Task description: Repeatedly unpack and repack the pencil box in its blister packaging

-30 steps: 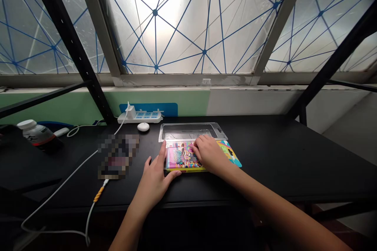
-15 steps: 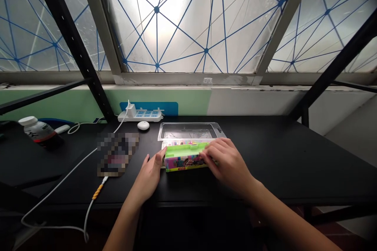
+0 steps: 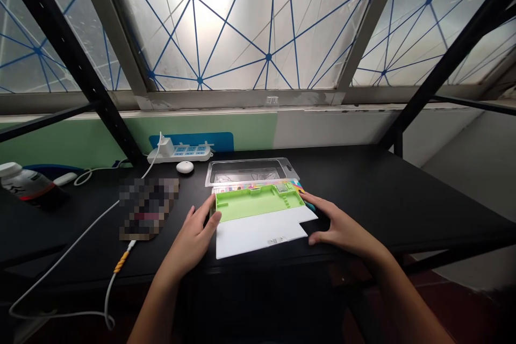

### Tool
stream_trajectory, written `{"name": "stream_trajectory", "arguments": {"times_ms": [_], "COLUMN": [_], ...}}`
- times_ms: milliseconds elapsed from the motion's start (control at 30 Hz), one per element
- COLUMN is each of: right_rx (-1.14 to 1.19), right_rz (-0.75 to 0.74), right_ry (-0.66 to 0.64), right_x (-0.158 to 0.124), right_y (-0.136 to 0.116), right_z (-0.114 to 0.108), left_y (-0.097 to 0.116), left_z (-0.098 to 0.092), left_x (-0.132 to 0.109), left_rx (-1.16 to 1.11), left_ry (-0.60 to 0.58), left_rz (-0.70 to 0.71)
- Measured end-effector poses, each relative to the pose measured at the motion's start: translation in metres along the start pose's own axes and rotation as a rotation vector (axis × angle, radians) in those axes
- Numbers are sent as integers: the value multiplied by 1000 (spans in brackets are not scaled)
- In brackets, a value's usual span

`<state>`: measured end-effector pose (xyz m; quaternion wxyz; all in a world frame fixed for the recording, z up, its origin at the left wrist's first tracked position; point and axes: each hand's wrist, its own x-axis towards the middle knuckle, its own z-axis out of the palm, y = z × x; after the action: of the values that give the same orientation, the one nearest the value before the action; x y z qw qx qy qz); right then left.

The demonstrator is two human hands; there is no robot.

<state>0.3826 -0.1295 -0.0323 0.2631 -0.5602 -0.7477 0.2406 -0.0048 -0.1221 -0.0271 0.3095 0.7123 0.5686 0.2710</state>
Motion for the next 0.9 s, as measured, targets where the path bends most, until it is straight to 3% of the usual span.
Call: {"name": "stream_trajectory", "arguments": {"times_ms": [233,367,533,667,800,900], "right_rx": [62,48,-41,-182,-224,-163], "right_rz": [97,100,105,-2,-91,-114], "right_ry": [199,236,268,272,336,421], "right_x": [9,8,8,13,16,24], "right_y": [-21,-22,-20,-15,-15,-24], "right_z": [18,24,23,33,40,31], "left_y": [0,-2,-2,5,11,20], "left_z": [1,3,5,6,7,0], "left_x": [-2,-3,-2,-4,-4,9], "left_rx": [-148,-145,-98,-38,21,110], "left_ry": [63,93,92,108,246,379], "left_rz": [33,91,50,41,137,273]}}
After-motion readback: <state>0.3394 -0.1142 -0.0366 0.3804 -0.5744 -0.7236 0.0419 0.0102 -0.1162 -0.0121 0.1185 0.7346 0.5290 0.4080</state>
